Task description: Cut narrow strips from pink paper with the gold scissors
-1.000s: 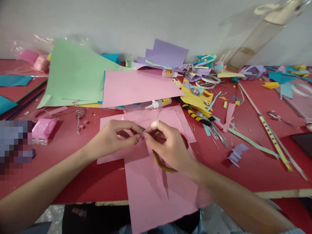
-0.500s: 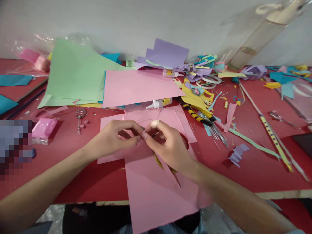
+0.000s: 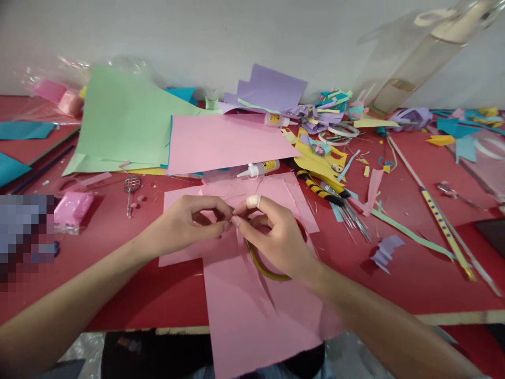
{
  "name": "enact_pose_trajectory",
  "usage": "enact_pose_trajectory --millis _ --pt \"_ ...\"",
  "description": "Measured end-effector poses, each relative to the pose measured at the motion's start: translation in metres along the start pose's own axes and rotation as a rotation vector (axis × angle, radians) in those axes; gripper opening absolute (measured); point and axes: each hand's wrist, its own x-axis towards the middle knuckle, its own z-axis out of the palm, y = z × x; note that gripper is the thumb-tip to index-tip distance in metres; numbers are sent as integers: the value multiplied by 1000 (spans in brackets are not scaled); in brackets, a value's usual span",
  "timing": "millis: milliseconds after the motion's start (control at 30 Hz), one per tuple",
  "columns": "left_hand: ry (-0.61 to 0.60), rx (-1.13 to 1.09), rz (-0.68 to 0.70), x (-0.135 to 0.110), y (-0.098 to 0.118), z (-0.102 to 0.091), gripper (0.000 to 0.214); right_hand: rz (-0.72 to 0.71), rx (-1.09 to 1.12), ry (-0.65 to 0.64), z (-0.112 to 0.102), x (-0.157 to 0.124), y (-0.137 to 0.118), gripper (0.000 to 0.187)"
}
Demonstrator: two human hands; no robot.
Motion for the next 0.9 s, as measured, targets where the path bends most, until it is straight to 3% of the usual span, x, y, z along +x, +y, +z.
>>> enact_pose_trajectory --millis 367,600,900 --pt "52 -47 -33 2 -2 1 10 24 92 33 0 1 3 5" --pt "108 63 15 0 0 4 9 34 64 52 0 1 3 7" --pt "102 51 -2 -6 -5 7 13 84 103 -18 0 1 4 8"
